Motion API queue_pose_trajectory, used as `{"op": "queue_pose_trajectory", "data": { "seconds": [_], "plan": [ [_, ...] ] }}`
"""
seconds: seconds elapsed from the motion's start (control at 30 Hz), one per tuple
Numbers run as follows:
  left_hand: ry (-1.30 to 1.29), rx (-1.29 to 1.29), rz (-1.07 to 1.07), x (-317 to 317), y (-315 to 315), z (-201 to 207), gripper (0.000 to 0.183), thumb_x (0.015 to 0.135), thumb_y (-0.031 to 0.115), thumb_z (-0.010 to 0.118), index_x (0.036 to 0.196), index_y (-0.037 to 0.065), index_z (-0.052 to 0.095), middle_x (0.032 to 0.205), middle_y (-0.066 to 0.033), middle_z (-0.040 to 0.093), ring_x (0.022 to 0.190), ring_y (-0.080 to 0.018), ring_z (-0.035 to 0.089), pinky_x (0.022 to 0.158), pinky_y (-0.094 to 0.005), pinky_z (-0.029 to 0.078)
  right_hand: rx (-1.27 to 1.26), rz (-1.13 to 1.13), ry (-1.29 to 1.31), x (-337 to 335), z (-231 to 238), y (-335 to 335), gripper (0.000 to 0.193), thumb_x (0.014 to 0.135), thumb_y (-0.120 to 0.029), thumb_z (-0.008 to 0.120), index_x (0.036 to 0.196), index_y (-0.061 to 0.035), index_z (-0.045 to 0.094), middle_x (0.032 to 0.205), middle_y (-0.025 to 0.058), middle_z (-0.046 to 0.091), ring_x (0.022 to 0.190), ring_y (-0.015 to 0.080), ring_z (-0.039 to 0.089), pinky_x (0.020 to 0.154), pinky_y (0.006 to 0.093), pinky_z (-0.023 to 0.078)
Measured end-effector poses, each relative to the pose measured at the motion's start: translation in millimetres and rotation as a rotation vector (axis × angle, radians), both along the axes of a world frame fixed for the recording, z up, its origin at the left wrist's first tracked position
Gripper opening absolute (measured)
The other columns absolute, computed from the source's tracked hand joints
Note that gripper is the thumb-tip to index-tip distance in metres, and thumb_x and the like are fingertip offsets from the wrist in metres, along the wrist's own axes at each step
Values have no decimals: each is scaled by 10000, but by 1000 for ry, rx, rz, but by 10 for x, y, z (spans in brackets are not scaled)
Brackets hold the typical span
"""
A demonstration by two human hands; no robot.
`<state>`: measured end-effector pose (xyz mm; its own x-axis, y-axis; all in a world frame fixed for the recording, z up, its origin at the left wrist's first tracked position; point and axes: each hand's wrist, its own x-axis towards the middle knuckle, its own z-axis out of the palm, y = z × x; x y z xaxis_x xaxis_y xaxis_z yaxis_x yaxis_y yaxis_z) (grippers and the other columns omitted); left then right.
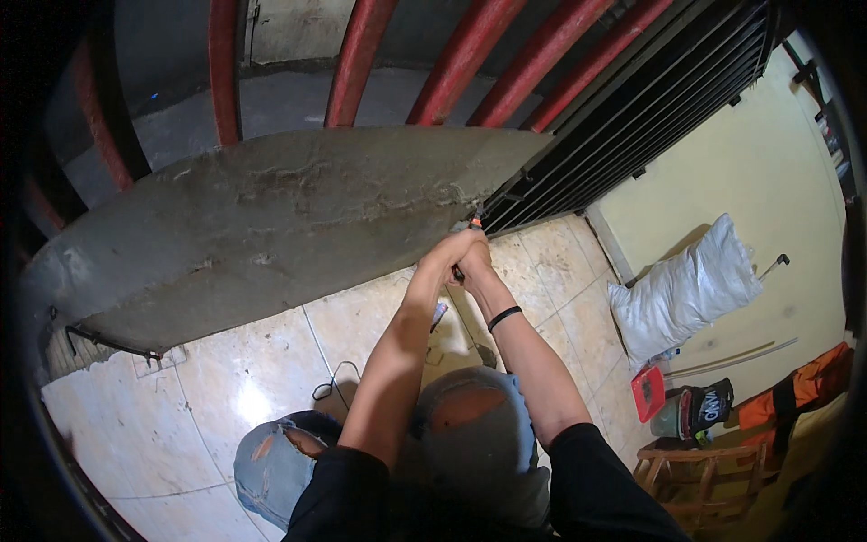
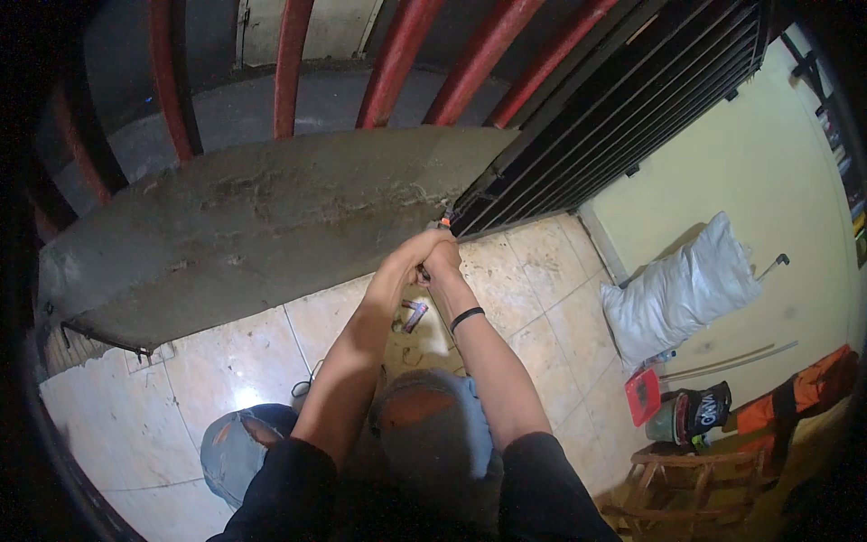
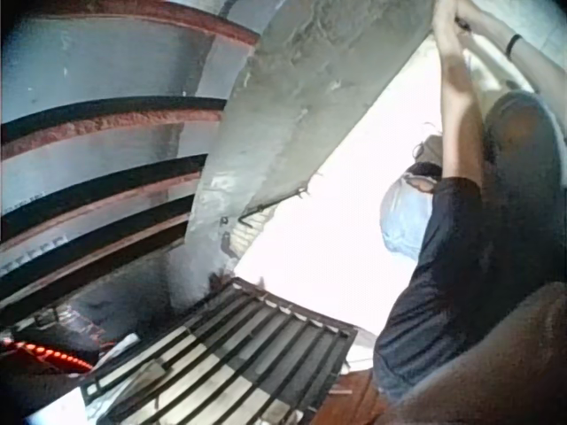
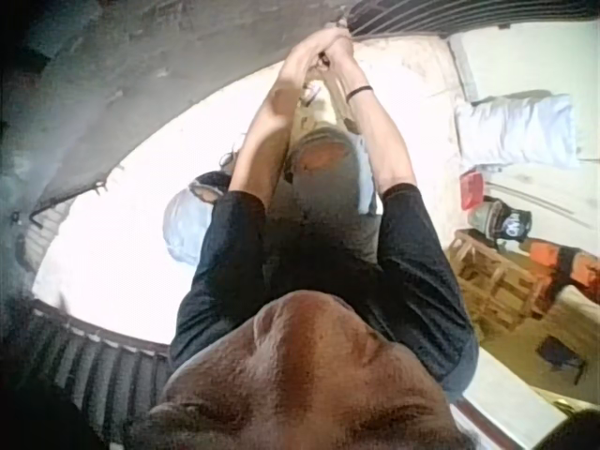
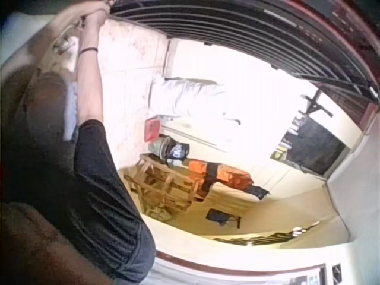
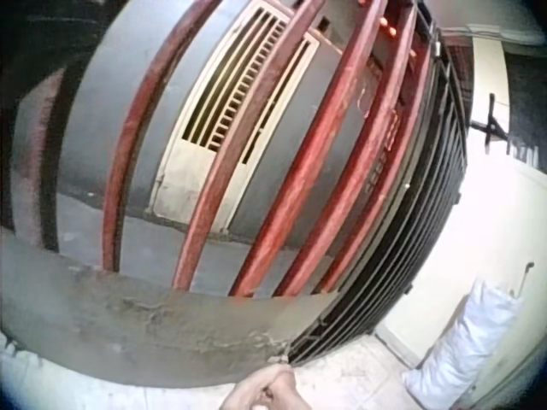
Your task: The person uses pliers to twist and cut wire to secure a metal plate to the bottom of a black security gate. They work while crouching, handling several pieces of wire to reinforce the gate's structure.
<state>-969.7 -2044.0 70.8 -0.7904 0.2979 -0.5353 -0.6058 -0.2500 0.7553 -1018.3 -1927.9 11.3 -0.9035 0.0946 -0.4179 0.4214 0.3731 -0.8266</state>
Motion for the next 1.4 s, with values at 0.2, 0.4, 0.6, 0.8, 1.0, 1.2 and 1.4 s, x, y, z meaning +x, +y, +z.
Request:
{"op": "queue_pose_trajectory", "data": {
  "seconds": [0.2, 0.4, 0.6, 0.8, 1.0, 1.2, 1.4],
  "plan": [
    [-29, 60, 94, 9, -148, -146, 433, 836, 478, 692, 1011, 83, 668, 871, -111, 661, 684, -226, 639, 527, -420, 500, 305, -120, 22, 222, 199, -454, 207, 973, -286, 597, 954, -86, 649, 832, 84, 665, 645, 217, 652, 511, 392, 503],
    [-41, 167, 54, 121, 97, 132, 428, 844, 462, 708, 1045, 85, 673, 914, -118, 684, 720, -245, 668, 577, -437, 537, 598, -50, 333, 231, 304, -30, 349, 876, -368, 644, 1081, -95, 721, 979, 199, 765, 978, 354, 740, 846, 436, 583],
    [-38, 516, 121, -37, 68, -261, 446, 824, 451, 744, 1085, 103, 645, 933, -134, 679, 812, -306, 674, 638, -506, 538, 696, 181, 371, 204, 270, -175, 311, 895, -346, 633, 1048, -88, 714, 951, 172, 748, 905, 331, 723, 772, 423, 570],
    [136, -603, 204, -109, 19, -19, 507, 758, 411, 702, 1092, 34, 758, 1162, -239, 731, 1075, -332, 727, 882, -437, 584, 339, 75, 252, 170, 220, -243, 277, 913, -332, 639, 1016, -84, 708, 912, 145, 728, 828, 290, 702, 694, 404, 552],
    [225, -985, 147, 167, 169, 416, 510, 733, 362, 670, 1073, -1, 779, 1162, -238, 735, 1101, -390, 713, 964, -414, 557, -669, -125, -117, 320, -189, 100, 250, 931, -317, 645, 984, -80, 702, 872, 118, 708, 750, 250, 681, 616, 385, 534],
    [202, -970, 175, 208, 134, 292, 542, 741, 412, 689, 1072, -8, 779, 1156, -253, 732, 1127, -384, 703, 973, -416, 552, -1020, -180, -157, 218, -560, -73, 231, 949, -302, 651, 952, -76, 697, 832, 91, 688, 672, 209, 660, 537, 367, 516],
    [108, -493, 16, 188, -33, 58, 804, 746, 532, 779, 1238, -97, 679, 1209, -289, 703, 1130, -392, 694, 988, -456, 529, -437, 63, -4, 381, -324, -103, 280, 983, -341, 610, 945, -71, 673, 848, 74, 684, 706, 211, 665, 577, 384, 531]
  ]
}}
